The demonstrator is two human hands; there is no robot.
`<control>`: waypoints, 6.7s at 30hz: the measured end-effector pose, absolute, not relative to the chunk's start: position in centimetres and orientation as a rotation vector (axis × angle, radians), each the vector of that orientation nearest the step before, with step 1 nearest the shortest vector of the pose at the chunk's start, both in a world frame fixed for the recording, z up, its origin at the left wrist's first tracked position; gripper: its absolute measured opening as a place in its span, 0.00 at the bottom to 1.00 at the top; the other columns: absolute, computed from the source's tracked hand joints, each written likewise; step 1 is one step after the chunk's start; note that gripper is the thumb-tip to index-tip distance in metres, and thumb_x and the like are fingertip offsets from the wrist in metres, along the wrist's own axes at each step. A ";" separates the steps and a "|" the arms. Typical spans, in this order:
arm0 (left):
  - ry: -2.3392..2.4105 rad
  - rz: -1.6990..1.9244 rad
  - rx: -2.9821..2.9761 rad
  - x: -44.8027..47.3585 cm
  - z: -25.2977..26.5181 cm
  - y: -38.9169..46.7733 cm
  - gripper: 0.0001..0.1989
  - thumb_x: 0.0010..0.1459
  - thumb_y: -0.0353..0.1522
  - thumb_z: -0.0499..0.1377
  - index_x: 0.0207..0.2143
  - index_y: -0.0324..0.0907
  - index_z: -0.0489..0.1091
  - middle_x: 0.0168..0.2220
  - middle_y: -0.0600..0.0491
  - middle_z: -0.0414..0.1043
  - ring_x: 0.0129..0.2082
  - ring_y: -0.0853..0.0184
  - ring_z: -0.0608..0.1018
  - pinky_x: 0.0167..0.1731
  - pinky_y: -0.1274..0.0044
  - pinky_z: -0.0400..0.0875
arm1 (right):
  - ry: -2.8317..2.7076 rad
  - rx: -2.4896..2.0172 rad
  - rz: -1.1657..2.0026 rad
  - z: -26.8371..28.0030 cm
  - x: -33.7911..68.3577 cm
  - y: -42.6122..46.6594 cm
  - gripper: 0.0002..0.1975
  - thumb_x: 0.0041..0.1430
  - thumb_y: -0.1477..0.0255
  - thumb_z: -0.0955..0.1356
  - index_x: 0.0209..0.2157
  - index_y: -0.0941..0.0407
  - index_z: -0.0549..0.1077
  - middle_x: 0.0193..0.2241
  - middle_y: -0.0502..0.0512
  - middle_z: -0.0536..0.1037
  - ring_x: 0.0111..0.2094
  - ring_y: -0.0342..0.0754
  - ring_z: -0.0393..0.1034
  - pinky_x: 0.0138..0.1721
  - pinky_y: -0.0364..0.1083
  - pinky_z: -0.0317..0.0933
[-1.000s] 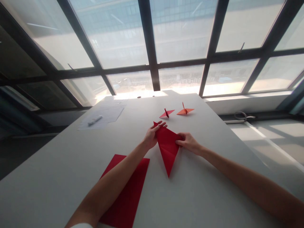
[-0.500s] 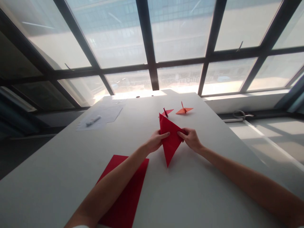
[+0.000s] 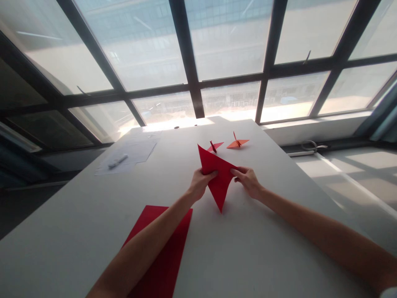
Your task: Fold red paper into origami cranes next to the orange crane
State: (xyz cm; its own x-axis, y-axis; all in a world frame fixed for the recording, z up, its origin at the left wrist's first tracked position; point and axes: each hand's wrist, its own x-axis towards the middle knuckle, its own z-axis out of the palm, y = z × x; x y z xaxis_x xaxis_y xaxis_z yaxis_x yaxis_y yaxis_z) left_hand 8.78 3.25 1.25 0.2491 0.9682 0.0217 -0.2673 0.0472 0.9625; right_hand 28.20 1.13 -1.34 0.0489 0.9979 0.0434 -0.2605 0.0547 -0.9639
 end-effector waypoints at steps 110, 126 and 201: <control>0.864 0.453 1.402 8.7 1.1 2.1 0.21 0.50 0.46 0.68 0.35 0.35 0.79 0.38 0.38 0.80 0.38 0.58 0.82 0.40 0.71 0.76 | -0.552 -1.034 0.957 -2.7 31.2 4.8 0.12 0.42 0.64 0.76 0.28 0.56 0.79 0.27 0.55 0.80 0.25 0.45 0.68 0.23 0.43 0.57; 0.875 0.406 1.384 8.7 1.0 2.0 0.23 0.46 0.46 0.70 0.34 0.34 0.78 0.38 0.39 0.80 0.38 0.59 0.82 0.39 0.73 0.77 | -0.508 -1.012 0.930 -2.6 31.5 5.1 0.11 0.40 0.65 0.76 0.26 0.57 0.79 0.24 0.53 0.80 0.24 0.44 0.69 0.21 0.41 0.56; 0.856 1.388 0.807 6.0 -0.4 7.7 0.10 0.57 0.33 0.65 0.37 0.33 0.77 0.40 0.41 0.80 0.38 0.63 0.81 0.45 0.72 0.75 | -0.990 -1.133 1.151 -2.3 27.4 0.8 0.11 0.46 0.64 0.74 0.23 0.59 0.80 0.20 0.53 0.77 0.20 0.42 0.62 0.21 0.43 0.57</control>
